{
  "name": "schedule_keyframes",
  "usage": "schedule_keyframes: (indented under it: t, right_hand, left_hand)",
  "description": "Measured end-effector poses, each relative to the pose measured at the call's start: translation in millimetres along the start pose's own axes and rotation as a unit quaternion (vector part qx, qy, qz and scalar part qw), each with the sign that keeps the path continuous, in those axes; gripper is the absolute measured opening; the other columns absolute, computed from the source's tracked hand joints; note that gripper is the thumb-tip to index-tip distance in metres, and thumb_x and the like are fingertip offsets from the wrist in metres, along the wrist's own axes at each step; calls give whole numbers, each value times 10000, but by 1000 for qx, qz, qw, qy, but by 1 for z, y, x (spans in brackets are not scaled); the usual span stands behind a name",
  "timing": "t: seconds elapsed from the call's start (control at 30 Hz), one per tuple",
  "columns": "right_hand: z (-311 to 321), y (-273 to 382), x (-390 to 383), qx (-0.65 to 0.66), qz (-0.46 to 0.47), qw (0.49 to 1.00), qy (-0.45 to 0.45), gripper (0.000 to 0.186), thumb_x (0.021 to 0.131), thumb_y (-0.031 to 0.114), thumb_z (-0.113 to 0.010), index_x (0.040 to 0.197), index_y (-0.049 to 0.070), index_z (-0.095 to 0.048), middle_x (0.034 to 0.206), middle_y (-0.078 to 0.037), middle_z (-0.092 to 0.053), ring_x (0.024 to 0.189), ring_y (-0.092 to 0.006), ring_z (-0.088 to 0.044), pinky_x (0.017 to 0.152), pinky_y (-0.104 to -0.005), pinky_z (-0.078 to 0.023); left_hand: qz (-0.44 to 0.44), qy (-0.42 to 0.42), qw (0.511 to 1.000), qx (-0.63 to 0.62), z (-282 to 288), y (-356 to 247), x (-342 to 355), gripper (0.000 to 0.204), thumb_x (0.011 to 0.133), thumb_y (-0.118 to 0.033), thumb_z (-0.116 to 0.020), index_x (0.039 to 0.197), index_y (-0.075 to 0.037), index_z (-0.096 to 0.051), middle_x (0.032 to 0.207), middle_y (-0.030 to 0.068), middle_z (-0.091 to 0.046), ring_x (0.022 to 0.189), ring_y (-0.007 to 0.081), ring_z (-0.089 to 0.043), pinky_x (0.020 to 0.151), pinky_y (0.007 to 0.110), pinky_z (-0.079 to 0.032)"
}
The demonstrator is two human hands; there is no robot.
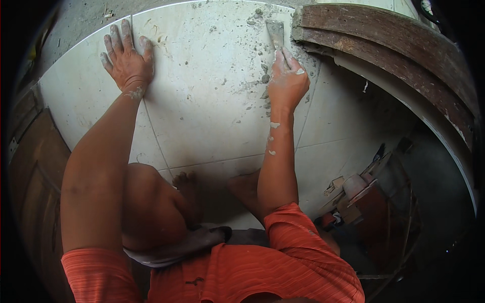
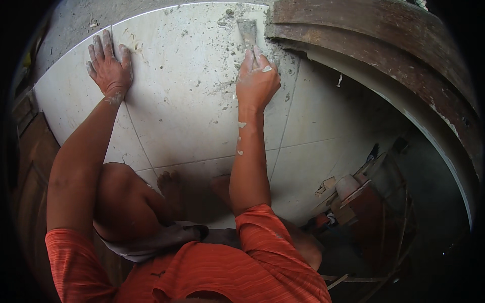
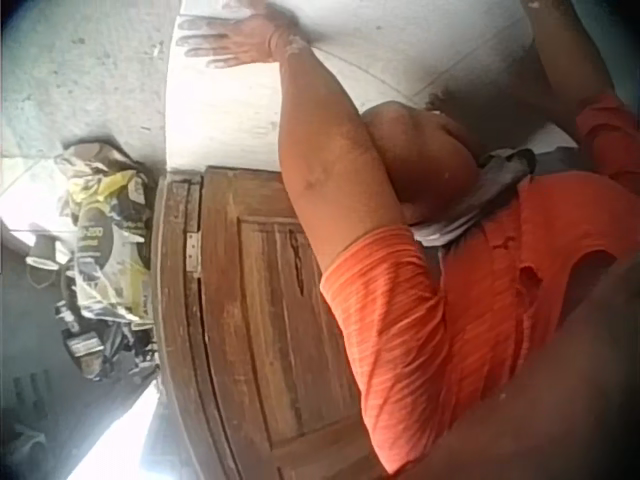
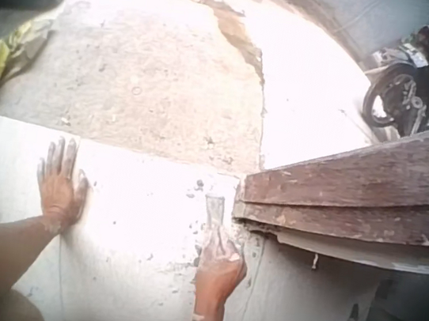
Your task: The person uses a trowel to scoop mortar from a bucket and applies it to the gap between floor tiles and a door frame. They then use the tool and their fingers to press and smooth the mortar into the crevices.
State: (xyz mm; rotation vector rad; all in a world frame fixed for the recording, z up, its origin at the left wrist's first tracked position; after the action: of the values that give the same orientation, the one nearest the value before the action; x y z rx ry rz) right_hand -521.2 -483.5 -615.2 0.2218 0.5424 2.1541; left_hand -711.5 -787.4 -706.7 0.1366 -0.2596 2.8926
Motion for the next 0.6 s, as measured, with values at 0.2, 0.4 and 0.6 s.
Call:
schedule_keyframes:
  t: [0.2, 0.4, 0.6]
  right_hand:
    - [24, -14, -47, -9, -20, 999, 30, 282, 952, 242, -721, 1125, 29, -788, 947, -225, -741, 862, -383, -722, 795, -460, -572]
    - [-12, 32, 60, 5, 0, 1000, -10, 285, 959, 258, -705, 1108, 27, -781, 953, -241, -728, 884, -440, -702, 798, -488, -559]
    - [17, 5, -28, 101, 5, 994, -32, 281, 947, 219, -728, 1144, 23, -771, 955, -236, -732, 870, -412, -711, 800, -468, -560]
  left_hand:
    - [4, -2, 999, 32, 3, 6, 3, 713, 1013, -539, -440, 1662, -315, -247, 1739, 23, -205, 1609, 266, -141, 1276, 557, -76]
    - [9, 14, 1000, 10, -5, -10, 2, 723, 1018, -537, -430, 1669, -294, -231, 1740, 40, -200, 1609, 285, -135, 1272, 561, -83]
    - [18, 12, 1000, 13, 1, 2, 4, 724, 1015, -535, -445, 1668, -304, -232, 1742, 36, -192, 1610, 285, -125, 1271, 567, -80]
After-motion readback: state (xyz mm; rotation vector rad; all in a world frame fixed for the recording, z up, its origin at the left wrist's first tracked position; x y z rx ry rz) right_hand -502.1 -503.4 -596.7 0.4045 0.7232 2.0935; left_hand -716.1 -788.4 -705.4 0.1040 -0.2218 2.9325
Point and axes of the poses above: each hand's wrist, its own x-axis towards the middle knuckle, its own z-axis out of the back of the hand, y = z × x, the point moved 4 cm from there along x, towards the middle knuckle
